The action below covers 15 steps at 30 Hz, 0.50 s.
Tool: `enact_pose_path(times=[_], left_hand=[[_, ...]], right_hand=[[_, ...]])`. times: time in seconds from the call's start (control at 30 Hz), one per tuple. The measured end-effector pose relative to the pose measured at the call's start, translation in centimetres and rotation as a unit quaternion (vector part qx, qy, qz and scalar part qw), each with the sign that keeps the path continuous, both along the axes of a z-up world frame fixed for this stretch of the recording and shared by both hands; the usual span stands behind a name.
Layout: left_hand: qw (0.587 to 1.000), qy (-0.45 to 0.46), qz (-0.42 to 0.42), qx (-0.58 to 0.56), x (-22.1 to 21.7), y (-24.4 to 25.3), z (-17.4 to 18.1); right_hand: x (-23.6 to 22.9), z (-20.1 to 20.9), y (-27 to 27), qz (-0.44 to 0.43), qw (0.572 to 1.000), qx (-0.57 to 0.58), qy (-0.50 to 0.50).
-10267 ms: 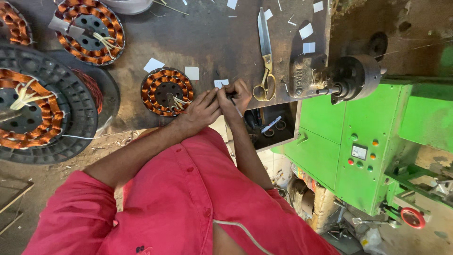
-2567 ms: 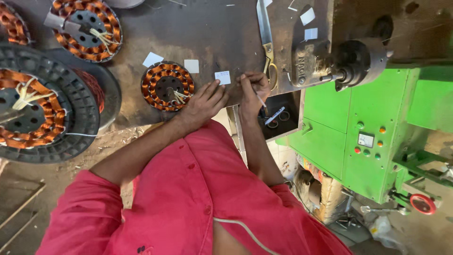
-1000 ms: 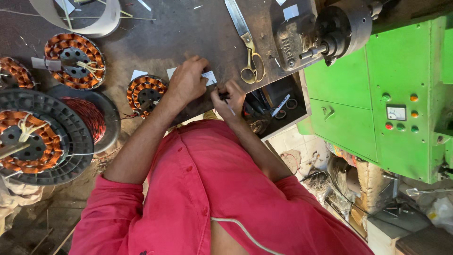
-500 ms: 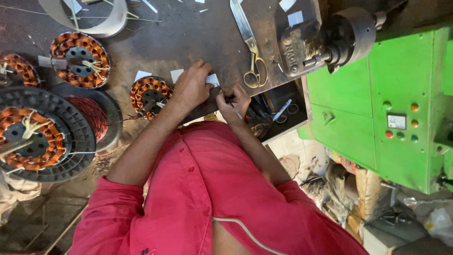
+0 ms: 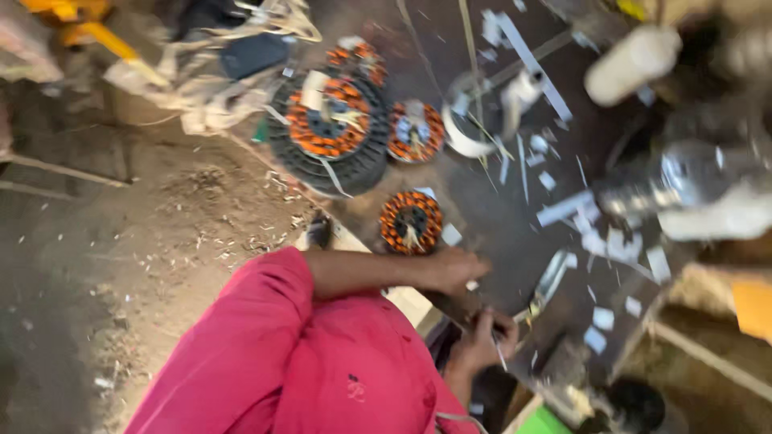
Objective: The person assembles small electrical components by hand, using scissors to trim wires and a marker to label paper tags. They place tags on the components and organize them on the workbench.
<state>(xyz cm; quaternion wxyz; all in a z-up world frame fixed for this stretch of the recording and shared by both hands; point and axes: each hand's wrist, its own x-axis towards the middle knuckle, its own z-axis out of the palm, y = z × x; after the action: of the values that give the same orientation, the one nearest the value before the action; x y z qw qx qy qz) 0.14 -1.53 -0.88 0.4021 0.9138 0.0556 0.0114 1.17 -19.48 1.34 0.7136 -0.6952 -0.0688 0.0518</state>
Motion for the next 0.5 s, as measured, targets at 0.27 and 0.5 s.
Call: enact_pose_path(times=[0.27,0.5], left_hand=[[0.982,-0.085,0.136,-0.099,-6.6,5.4,4.2],[0.823,-0.215,0.346,-0.395,-20.8,9.1,6.8]], right_hand=[[5.7,7.0,13.2,0.287,0.936,0.115,-0.171],[-4.3,9.5,26.3,0.600,0.735,0.173,-0.263]])
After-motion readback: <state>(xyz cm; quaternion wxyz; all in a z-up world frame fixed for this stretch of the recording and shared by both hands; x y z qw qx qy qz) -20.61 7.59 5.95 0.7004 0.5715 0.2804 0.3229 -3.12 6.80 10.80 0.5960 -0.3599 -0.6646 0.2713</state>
